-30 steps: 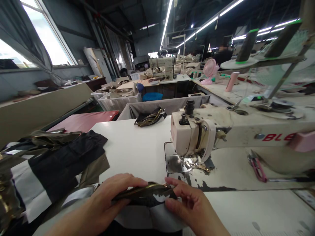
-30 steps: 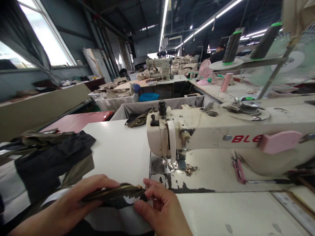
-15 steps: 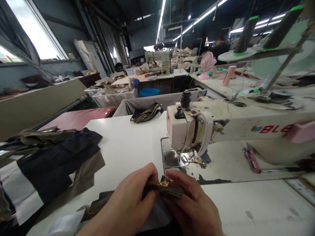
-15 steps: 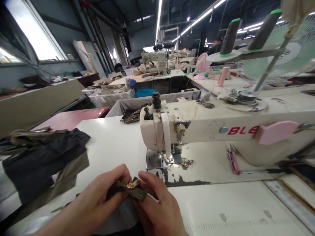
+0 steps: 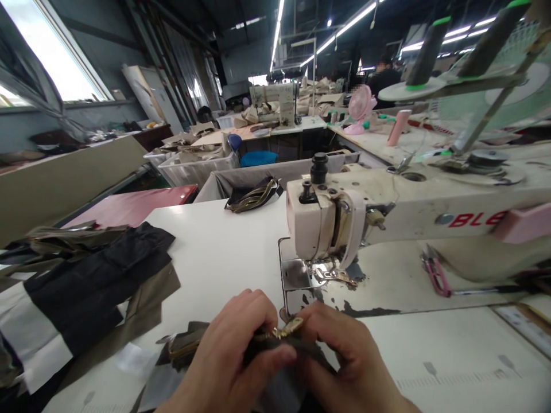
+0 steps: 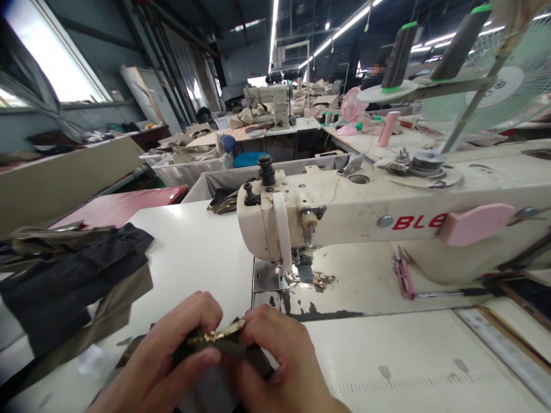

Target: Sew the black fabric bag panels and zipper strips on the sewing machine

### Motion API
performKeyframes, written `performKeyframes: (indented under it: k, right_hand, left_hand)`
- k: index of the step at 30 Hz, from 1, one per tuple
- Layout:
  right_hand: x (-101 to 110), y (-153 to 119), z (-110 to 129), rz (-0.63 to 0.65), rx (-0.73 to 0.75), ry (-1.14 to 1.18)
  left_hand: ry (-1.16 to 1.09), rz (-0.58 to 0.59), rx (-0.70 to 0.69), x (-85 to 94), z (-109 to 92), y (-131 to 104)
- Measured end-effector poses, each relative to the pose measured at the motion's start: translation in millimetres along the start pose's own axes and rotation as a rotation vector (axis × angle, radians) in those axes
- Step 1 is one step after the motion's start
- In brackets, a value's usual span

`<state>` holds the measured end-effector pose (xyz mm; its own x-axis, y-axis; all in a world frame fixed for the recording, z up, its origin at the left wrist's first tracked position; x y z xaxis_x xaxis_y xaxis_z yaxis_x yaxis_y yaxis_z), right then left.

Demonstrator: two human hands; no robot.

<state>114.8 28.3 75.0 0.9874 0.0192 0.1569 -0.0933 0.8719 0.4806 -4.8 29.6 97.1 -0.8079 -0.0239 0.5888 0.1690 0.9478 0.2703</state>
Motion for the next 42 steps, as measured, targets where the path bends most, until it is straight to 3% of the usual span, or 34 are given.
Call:
performKeyframes:
  k: [3, 5, 8, 10, 12, 15, 18, 21, 24, 27, 29, 31, 33, 35, 39, 42]
  right_hand:
    - [-6.0, -10.0, 9.3, -0.053, 0.187, -0.17]
    - [-9.7, -18.5, 10.4, -0.144, 0.286, -0.221]
    - [-11.9, -25.3, 5.7, -0.207, 0.318, -0.22]
    - [-9.2, -23.5, 2.8, -0.181, 0.272, -0.199]
    - [-8.2, -19.2, -0.4, -0.085, 0.179, -0.19]
    - [-10.3, -15.2, -0.3, 0.04, 0.086, -0.194]
    - [-13.2, -13.3, 5.4, 0.047, 0.104, -0.183]
    - [-16.0, -11.8, 6.9, 0.065, 0.092, -0.136]
    - [-13.2, -9.2, 8.7, 0.068, 0.077, -0.105]
    - [-13.7, -8.3, 7.4, 0.046, 0.059, -0.104]
    - [-15.2, -8.4, 2.8, -0.023, 0.034, -0.096]
    - [-16.1, -8.9, -3.9, -0.113, 0.005, -0.094]
    - [-16.3, -9.5, -12.7, -0.171, -0.048, -0.085]
    - [-14.2, -9.5, -22.3, -0.191, -0.13, -0.05]
    - [-10.5, -8.2, -33.9, -0.079, -0.263, 0.02]
    - [-2.0, -6.3, -34.9, -0.075, -0.28, -0.035]
  left_hand:
    - [-0.034, -0.115, 0.273, -5.9, 35.2, 3.9]
    - [0.032, -0.204, 0.282, -8.1, 47.3, 6.8]
    - [0.252, -0.223, -0.011, -10.3, 35.0, 7.9]
    - [0.389, -0.127, -0.243, -14.8, 18.7, 0.0]
    - [0.496, -0.048, -0.383, -14.9, 6.6, -10.5]
    - [0.637, -0.153, -0.459, -1.6, -6.4, -18.8]
    - [0.653, -0.271, -0.46, 6.2, -8.9, -21.3]
    - [0.293, -0.084, -0.349, -3.3, 5.9, -20.6]
    - [-0.076, 0.163, -0.031, -13.0, 30.2, -19.9]
    - [-0.113, 0.341, 0.179, -11.8, 42.0, -16.7]
    - [-0.014, 0.423, 0.141, -5.2, 38.7, -8.4]
    - [0.208, 0.373, -0.014, 6.6, 31.9, 5.2]
    - [0.417, 0.245, -0.198, 14.9, 22.5, 14.3]
    - [0.482, 0.165, -0.282, 13.1, 18.3, 13.4]
    - [0.372, 0.149, -0.167, 0.0, 28.7, 4.3]
    - [0.214, 0.258, -0.129, -9.1, 28.4, 3.9]
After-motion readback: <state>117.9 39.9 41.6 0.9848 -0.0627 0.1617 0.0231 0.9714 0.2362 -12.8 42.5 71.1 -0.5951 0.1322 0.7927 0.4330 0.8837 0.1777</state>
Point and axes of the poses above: each hand's wrist, its own y-axis towards the middle knuckle, its own x-axis out of the back of the hand, z = x × y, the point moved 8 cm from there along y, towards the middle knuckle, and after that the axes turned 12 degrees about -z, right-handed, at the moved point
